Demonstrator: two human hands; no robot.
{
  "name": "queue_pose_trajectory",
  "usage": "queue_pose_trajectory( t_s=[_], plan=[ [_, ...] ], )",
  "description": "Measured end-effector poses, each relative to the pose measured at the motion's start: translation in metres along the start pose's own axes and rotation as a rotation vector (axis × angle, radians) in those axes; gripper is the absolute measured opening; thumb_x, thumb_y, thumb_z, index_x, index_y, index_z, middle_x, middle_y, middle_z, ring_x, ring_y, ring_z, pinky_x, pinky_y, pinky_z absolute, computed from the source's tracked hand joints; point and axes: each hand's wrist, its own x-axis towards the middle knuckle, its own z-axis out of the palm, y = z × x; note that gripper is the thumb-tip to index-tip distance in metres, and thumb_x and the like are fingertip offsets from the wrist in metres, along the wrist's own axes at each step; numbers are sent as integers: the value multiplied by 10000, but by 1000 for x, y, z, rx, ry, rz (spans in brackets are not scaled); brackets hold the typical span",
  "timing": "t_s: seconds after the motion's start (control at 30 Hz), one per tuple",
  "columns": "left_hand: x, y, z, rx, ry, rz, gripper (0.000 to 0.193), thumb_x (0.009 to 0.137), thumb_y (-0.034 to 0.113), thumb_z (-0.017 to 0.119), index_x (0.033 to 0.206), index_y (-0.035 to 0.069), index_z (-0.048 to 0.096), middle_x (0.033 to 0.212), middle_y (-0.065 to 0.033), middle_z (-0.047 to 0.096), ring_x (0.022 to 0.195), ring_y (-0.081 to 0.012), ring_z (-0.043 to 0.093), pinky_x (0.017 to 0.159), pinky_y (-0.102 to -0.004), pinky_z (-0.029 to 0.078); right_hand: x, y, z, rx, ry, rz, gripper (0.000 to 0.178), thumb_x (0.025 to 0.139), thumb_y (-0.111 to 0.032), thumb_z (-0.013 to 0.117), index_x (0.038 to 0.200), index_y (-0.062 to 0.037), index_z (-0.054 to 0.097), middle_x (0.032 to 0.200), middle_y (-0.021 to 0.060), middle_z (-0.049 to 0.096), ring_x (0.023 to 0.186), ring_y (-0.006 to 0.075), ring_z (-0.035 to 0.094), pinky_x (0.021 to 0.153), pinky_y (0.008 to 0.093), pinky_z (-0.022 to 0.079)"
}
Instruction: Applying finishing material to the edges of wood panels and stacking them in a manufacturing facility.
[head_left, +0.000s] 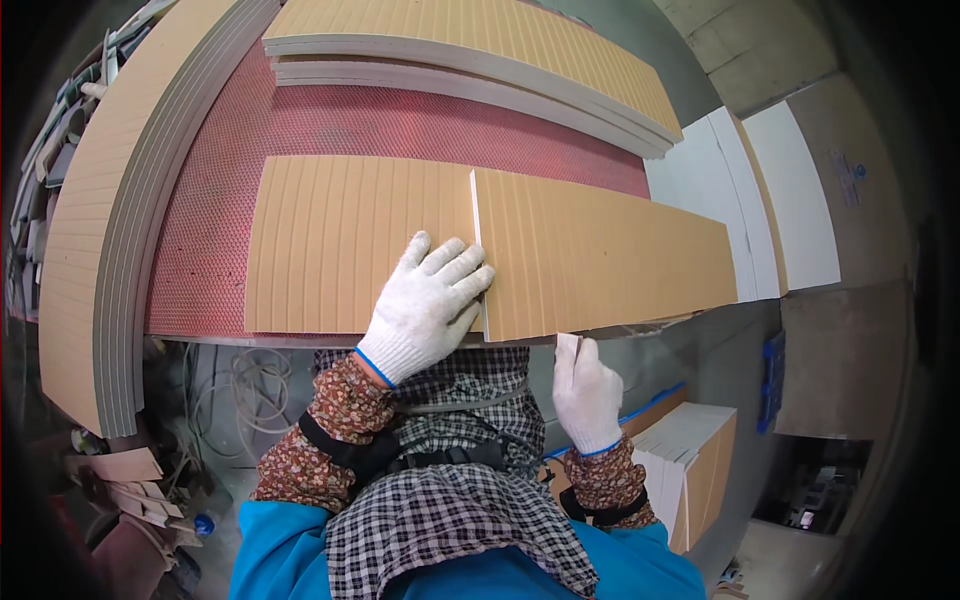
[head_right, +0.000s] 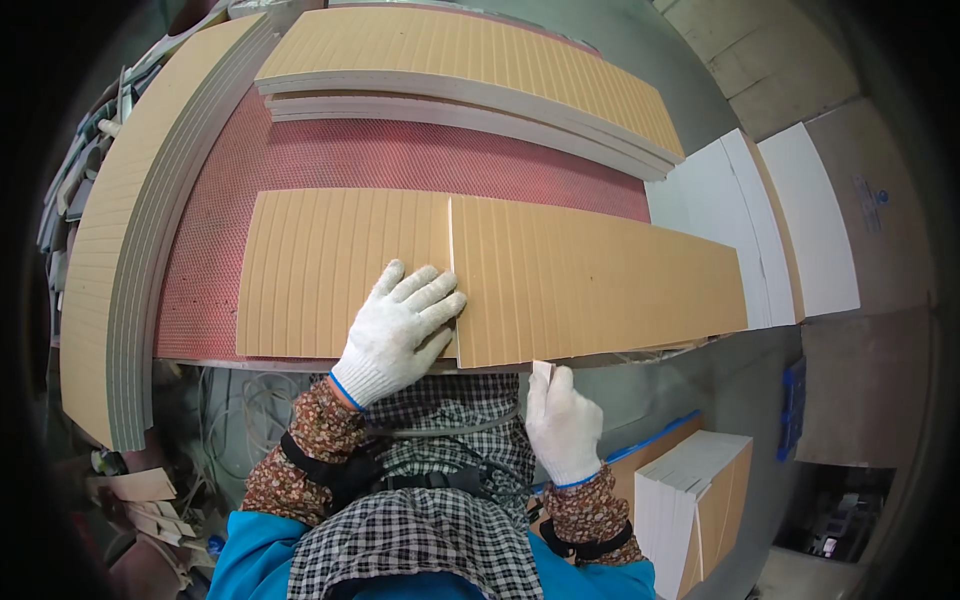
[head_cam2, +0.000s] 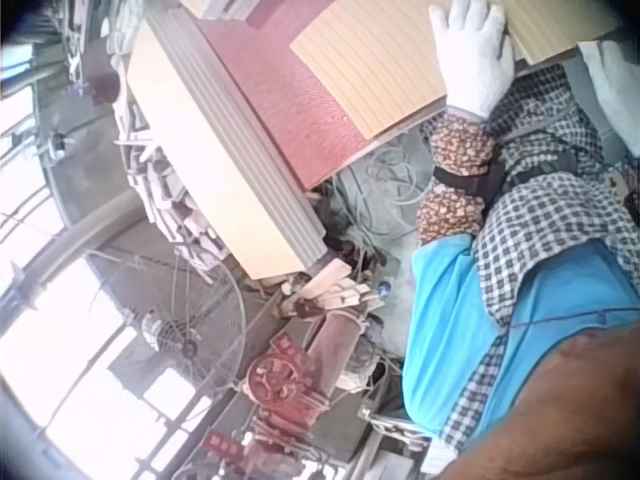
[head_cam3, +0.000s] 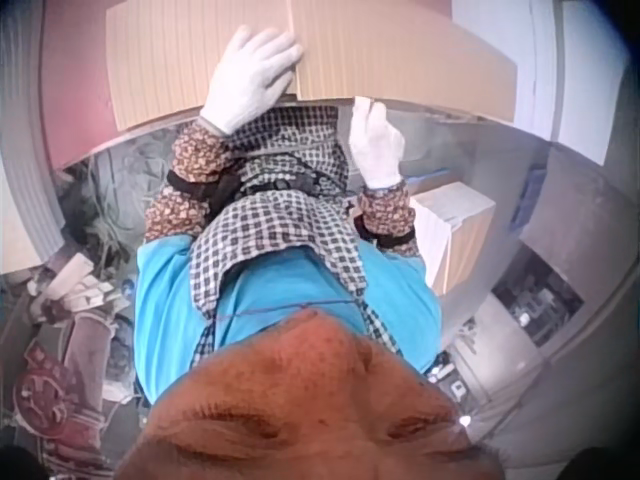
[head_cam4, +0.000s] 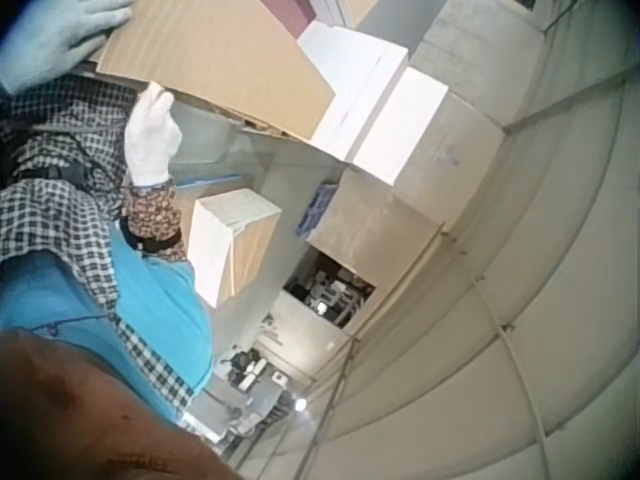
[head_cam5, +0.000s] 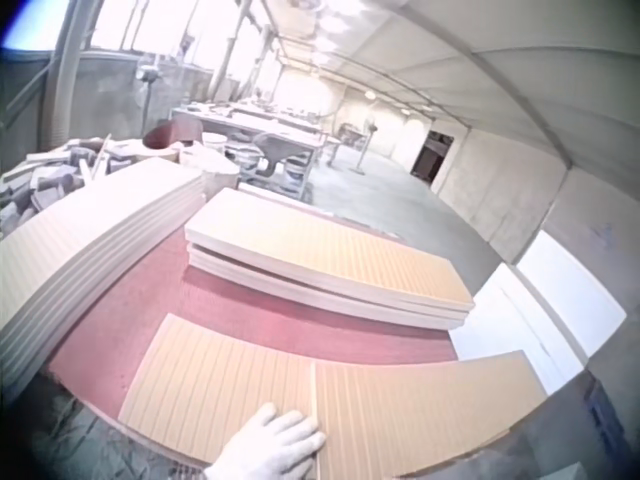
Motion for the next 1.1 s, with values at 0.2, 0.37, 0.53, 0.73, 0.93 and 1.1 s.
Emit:
queue_pose_trajectory(
  t_s=[0.2, 0.37, 0.53, 0.73, 0.93, 1.1],
  plan=[
    [2, 1, -1, -5, -26, -9, 407, 923, 183, 727, 1307, 58, 679, 1416, -132, 647, 1372, -330, 560, 1212, -559, 355, 4, 6, -2, -40, -10, -29, 257, 1049, -184, 591, 1220, 0, 646, 806, 152, 623, 585, 312, 698, 465, 438, 539],
    [4, 4, -4, 14, -31, -18, 404, 914, 184, 736, 1294, 60, 681, 1408, -134, 648, 1366, -337, 561, 1193, -572, 370, 18, 4, -9, -52, -20, -76, 218, 1071, -199, 560, 1156, -16, 644, 790, 180, 645, 607, 337, 707, 484, 463, 540],
    [6, 4, -3, -1, -34, -19, 397, 909, 184, 740, 1283, 62, 686, 1402, -134, 649, 1359, -342, 563, 1180, -586, 378, 93, 7, -6, 63, -44, 23, 241, 1099, -232, 512, 1007, -27, 599, 765, 243, 680, 664, 384, 723, 533, 508, 552],
    [5, 5, -8, 5, -45, -23, 394, 900, 177, 741, 1271, 52, 690, 1401, -135, 647, 1349, -338, 567, 1175, -585, 380, 222, 10, 0, 120, -22, 30, 387, 1110, -323, 434, 1043, 14, 612, 881, 306, 728, 832, 462, 742, 762, 572, 593],
    [5, 4, -2, 0, 0, 1, 389, 894, 168, 745, 1260, 47, 696, 1395, -134, 655, 1332, -332, 581, 1175, -567, 387, 252, 10, 3, 97, -48, 75, 447, 1114, -371, 410, 1095, 20, 626, 977, 328, 718, 988, 509, 696, 886, 600, 539],
    [1, 3, -4, 6, 6, -4, 390, 899, 169, 741, 1267, 50, 694, 1393, -132, 656, 1341, -329, 578, 1178, -569, 386, 170, 9, 2, 130, -44, 10, 405, 1118, -327, 406, 1062, 22, 604, 849, 303, 721, 825, 473, 737, 745, 581, 582]
  ],
)
